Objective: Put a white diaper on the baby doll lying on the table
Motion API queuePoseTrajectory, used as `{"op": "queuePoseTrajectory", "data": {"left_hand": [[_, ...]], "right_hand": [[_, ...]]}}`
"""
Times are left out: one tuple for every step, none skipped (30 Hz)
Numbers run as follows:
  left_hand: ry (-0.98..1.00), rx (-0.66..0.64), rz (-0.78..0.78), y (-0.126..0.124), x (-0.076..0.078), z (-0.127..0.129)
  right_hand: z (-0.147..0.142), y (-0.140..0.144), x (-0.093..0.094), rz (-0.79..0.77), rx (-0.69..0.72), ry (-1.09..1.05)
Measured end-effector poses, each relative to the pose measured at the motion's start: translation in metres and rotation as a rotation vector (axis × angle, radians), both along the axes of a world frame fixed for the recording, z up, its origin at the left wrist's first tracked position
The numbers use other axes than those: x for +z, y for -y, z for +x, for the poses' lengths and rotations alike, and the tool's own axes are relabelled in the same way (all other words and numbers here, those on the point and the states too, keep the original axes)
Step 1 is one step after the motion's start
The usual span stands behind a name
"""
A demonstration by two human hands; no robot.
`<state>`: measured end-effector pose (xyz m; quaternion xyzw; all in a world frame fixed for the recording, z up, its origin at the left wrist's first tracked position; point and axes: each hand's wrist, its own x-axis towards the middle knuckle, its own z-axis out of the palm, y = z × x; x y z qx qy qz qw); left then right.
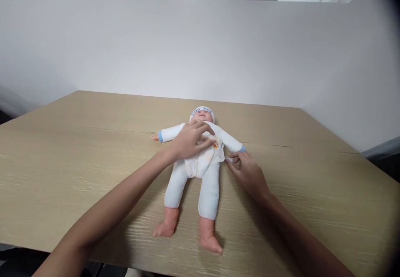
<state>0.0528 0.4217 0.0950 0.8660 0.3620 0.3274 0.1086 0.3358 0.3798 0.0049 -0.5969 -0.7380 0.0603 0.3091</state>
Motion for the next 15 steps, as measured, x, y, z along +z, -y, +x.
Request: {"op": "queuePoseTrajectory", "data": {"left_hand": [[-0.061,-0.013,-0.004,0.001,-0.003,0.008],[-0.110,-0.003,-0.008,0.001,-0.006,0.015],[-0.144,0.018,-0.010,0.001,-0.011,0.021],[-0.163,0.042,-0.009,0.001,-0.015,0.024],[-0.168,0.065,-0.008,0.001,-0.019,0.027],[-0.163,0.088,-0.008,0.001,-0.023,0.028],[-0.154,0.108,-0.013,0.001,-0.025,0.029],[-0.143,0.123,-0.021,0.001,-0.027,0.028],[-0.135,0.134,-0.032,0.001,-0.028,0.028],[-0.132,0.139,-0.042,0.001,-0.029,0.028],[-0.128,0.142,-0.051,0.001,-0.029,0.027],[-0.122,0.144,-0.058,0.000,-0.029,0.027],[-0.116,0.148,-0.064,0.000,-0.028,0.028],[-0.108,0.154,-0.068,0.000,-0.028,0.028],[-0.101,0.162,-0.072,-0.001,-0.027,0.028]], "right_hand": [[-0.001,0.001,-0.003,0.015,-0.005,0.021],[-0.002,0.001,-0.006,0.007,-0.017,0.021],[-0.003,0.000,-0.008,-0.021,-0.035,0.003],[-0.002,-0.001,-0.009,-0.063,-0.057,-0.028],[-0.002,-0.002,-0.010,-0.109,-0.081,-0.064],[-0.002,-0.003,-0.011,-0.153,-0.100,-0.097],[-0.002,-0.004,-0.011,-0.187,-0.116,-0.123],[-0.003,-0.005,-0.011,-0.211,-0.125,-0.136],[-0.004,-0.006,-0.011,-0.223,-0.128,-0.139],[-0.006,-0.006,-0.010,-0.222,-0.127,-0.139],[-0.007,-0.007,-0.009,-0.216,-0.120,-0.150],[-0.009,-0.007,-0.008,-0.208,-0.110,-0.179],[-0.009,-0.009,-0.007,-0.203,-0.093,-0.227],[-0.008,-0.010,-0.005,-0.204,-0.069,-0.289],[-0.006,-0.012,-0.004,-0.212,-0.043,-0.358]]}}
